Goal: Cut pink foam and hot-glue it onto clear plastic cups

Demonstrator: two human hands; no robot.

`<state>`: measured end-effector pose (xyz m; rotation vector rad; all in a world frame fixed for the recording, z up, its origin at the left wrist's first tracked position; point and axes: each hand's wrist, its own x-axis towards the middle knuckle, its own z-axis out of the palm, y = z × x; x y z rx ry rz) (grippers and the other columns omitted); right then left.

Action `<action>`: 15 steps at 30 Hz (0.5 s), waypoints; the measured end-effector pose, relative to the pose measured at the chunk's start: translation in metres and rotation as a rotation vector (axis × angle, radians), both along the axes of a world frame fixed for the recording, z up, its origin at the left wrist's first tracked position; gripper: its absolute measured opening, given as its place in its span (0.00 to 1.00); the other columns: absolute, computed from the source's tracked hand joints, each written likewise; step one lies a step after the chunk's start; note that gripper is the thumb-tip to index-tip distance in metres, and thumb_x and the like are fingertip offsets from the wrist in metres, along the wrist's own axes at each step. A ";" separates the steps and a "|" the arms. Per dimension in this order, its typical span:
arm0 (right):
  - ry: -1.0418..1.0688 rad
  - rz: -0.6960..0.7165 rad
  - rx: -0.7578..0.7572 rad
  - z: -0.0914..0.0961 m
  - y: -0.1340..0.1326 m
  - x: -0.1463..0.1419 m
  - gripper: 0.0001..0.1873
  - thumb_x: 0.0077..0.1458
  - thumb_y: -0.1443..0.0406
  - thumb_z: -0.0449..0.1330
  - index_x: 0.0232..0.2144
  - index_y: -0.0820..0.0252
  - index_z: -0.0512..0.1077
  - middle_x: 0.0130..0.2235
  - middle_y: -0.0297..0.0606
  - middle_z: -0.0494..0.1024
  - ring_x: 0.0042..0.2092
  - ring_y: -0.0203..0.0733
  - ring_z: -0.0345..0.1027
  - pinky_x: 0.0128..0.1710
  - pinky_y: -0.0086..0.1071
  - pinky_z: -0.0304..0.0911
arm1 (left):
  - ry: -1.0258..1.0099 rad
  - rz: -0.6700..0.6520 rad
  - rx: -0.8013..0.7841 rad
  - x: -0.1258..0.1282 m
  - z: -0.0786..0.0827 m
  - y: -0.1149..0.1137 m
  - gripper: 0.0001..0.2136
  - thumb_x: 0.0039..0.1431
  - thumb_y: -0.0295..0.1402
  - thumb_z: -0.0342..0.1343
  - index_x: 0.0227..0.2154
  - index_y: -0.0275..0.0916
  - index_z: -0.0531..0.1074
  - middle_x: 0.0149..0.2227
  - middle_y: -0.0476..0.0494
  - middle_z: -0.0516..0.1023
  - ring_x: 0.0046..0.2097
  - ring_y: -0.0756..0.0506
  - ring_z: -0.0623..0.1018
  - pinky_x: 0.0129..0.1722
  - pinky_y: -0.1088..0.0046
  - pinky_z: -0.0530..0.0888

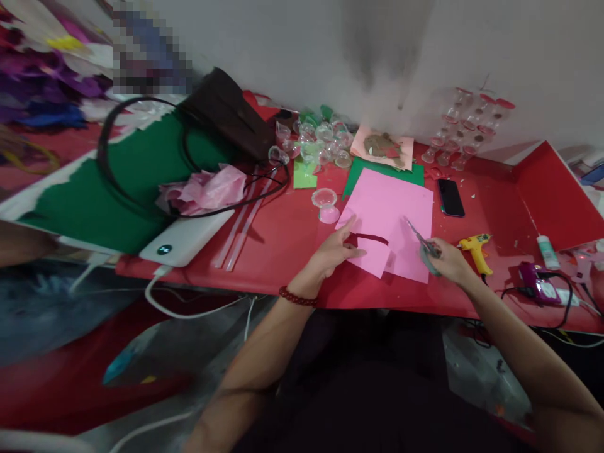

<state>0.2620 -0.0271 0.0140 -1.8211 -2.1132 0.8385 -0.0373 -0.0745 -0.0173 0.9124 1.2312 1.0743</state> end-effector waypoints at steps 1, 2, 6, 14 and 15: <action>-0.117 0.019 0.089 -0.005 0.002 -0.004 0.19 0.58 0.56 0.59 0.49 0.59 0.72 0.38 0.42 0.80 0.37 0.46 0.74 0.36 0.34 0.65 | 0.024 -0.014 -0.006 -0.001 0.001 -0.003 0.49 0.40 0.25 0.71 0.69 0.49 0.59 0.60 0.38 0.70 0.35 0.52 0.70 0.42 0.67 0.73; -0.227 0.042 0.171 -0.008 0.005 -0.009 0.20 0.60 0.58 0.57 0.52 0.60 0.72 0.41 0.45 0.80 0.40 0.49 0.75 0.38 0.37 0.66 | 0.050 -0.032 -0.011 -0.002 0.002 -0.006 0.49 0.40 0.26 0.71 0.68 0.47 0.60 0.53 0.40 0.74 0.35 0.52 0.70 0.41 0.69 0.73; -0.394 0.072 0.451 -0.004 0.016 -0.029 0.24 0.62 0.63 0.54 0.58 0.67 0.69 0.52 0.60 0.75 0.52 0.62 0.69 0.51 0.50 0.63 | 0.090 -0.065 0.026 0.000 0.007 -0.016 0.36 0.41 0.27 0.70 0.58 0.40 0.73 0.31 0.50 0.72 0.32 0.51 0.71 0.34 0.73 0.70; 0.525 0.128 -0.107 -0.001 -0.014 -0.073 0.22 0.55 0.49 0.61 0.46 0.56 0.71 0.26 0.32 0.73 0.24 0.39 0.66 0.26 0.33 0.63 | 0.039 0.277 0.217 0.033 0.006 -0.022 0.23 0.52 0.35 0.65 0.51 0.40 0.73 0.37 0.46 0.75 0.39 0.48 0.76 0.42 0.71 0.72; 0.588 0.089 -0.128 -0.002 -0.013 -0.073 0.22 0.53 0.48 0.63 0.43 0.56 0.71 0.23 0.29 0.70 0.22 0.37 0.62 0.23 0.32 0.61 | 0.050 0.338 0.255 0.030 0.004 -0.021 0.25 0.55 0.37 0.64 0.56 0.41 0.70 0.42 0.43 0.77 0.44 0.47 0.77 0.45 0.70 0.72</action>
